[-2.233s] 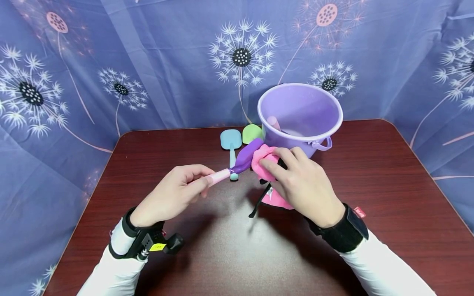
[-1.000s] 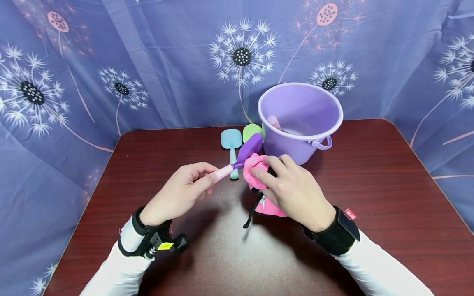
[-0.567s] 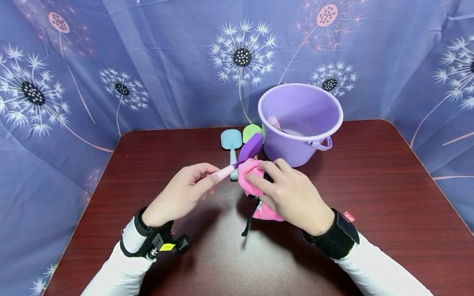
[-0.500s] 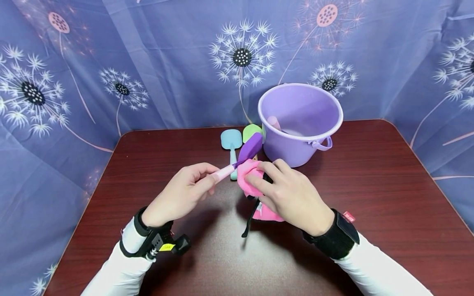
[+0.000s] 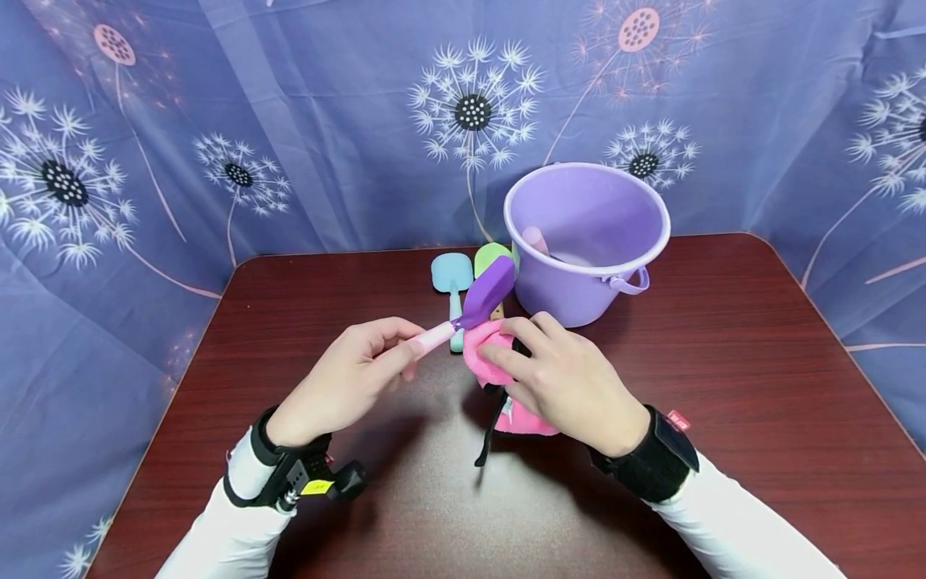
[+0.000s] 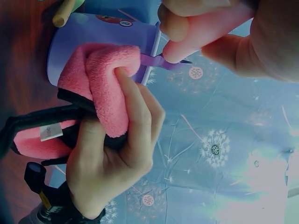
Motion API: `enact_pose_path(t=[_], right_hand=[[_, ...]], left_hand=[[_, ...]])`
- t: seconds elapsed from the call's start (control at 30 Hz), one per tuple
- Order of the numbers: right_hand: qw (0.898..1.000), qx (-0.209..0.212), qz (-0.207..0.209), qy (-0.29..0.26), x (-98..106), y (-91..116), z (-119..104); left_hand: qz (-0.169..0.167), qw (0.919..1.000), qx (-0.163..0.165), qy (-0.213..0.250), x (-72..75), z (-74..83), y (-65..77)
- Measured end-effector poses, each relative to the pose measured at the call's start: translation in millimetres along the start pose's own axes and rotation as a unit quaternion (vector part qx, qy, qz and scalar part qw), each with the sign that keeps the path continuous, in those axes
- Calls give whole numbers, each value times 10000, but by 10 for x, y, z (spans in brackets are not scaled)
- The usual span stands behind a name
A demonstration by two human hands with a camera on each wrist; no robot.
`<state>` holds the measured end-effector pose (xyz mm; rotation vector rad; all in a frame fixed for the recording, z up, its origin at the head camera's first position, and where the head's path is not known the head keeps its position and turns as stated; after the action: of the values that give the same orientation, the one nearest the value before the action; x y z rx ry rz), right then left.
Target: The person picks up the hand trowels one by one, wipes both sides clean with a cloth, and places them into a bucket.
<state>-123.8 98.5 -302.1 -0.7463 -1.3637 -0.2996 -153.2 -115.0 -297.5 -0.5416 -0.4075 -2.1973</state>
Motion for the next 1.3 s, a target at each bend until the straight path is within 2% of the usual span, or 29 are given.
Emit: enact_pose_path(t=[0.4, 0.7, 1.0, 1.3], right_hand=[[9964, -707, 250, -394, 35, 57, 246], [9925, -1095, 403, -361, 84, 100, 352], [9898, -1313, 481, -275, 136, 133, 398], [9892, -1352, 499, -270, 164, 135, 393]], left_hand=[[-58, 9999, 48, -107, 37, 24, 58], [-115, 9999, 55, -59, 38, 22, 70], [-117, 9999, 106, -10, 41, 33, 77], [-67, 9999, 148, 22, 34, 31, 68]])
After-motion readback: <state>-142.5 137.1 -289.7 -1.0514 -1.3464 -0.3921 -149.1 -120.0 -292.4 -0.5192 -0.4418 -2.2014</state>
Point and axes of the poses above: each hand's wrist, its own y-axis away from the middle knuckle, its own x-axis out of the back of the hand, z = x × y, the point moved 7 cm from there along -y, towards the middle knuckle, and after that the axes turned 15 degrees about -z, right-handed, at the moved point
